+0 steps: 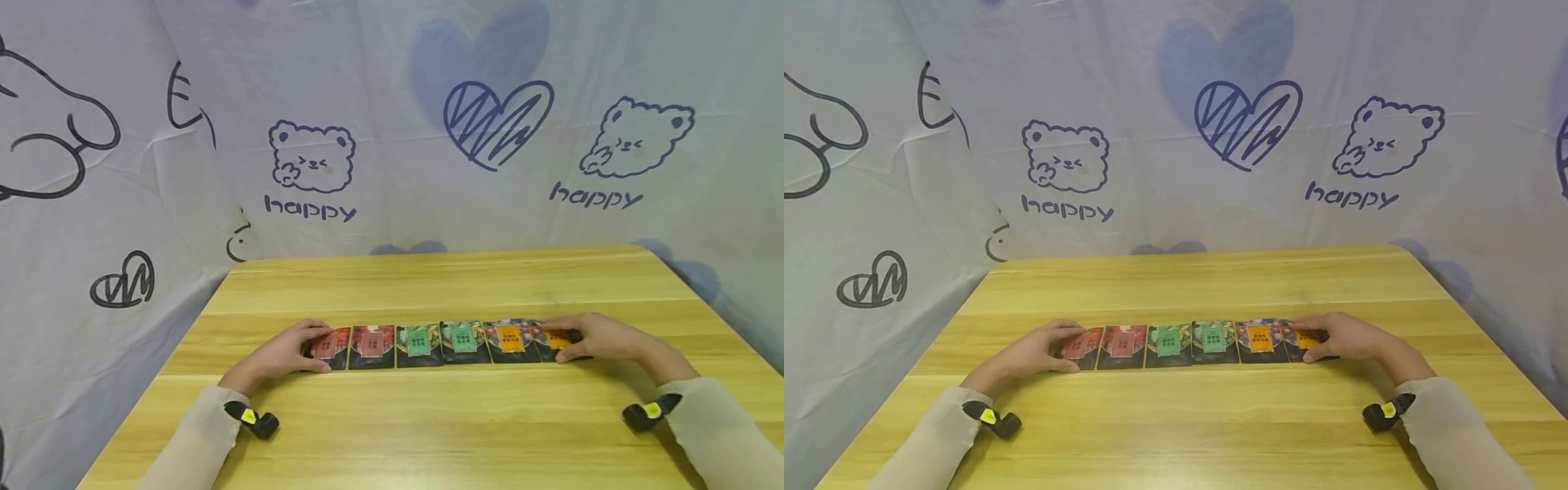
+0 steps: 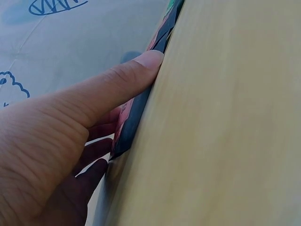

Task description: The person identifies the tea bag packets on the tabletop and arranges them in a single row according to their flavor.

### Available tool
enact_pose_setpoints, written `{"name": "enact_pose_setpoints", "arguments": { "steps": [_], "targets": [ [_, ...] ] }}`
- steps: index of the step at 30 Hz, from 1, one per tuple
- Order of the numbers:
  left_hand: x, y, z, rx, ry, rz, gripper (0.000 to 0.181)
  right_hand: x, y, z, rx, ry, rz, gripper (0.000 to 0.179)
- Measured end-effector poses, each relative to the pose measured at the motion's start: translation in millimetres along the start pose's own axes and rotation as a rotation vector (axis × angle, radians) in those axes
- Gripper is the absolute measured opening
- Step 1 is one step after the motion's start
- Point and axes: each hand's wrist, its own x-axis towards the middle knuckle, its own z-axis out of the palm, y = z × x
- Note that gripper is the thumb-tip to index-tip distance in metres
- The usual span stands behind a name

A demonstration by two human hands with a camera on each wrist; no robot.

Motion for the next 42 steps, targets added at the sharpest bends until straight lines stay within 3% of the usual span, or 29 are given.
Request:
{"name": "enact_pose_setpoints", "arguments": {
  "steps": [28, 38, 42],
  "targets": [
    [-3.8, 1.6, -2.9, -0.002, 0.01, 0.015, 0.081, 1.2, 1.7, -0.8, 0.019, -0.021, -0.013, 0.066],
    [-4.8, 3.1, -5.6, -0.035, 0.021, 0.015, 0.082, 2.9, 3.4, -2.7, -0.027, 0.037, -0.071, 0.067],
    [-5.8, 4.4, -6.5, -0.04, 0.028, 0.007, 0.082, 0.0, 1.5, -3.2, -0.034, 0.065, -0.044, 0.07]
  ]
}}
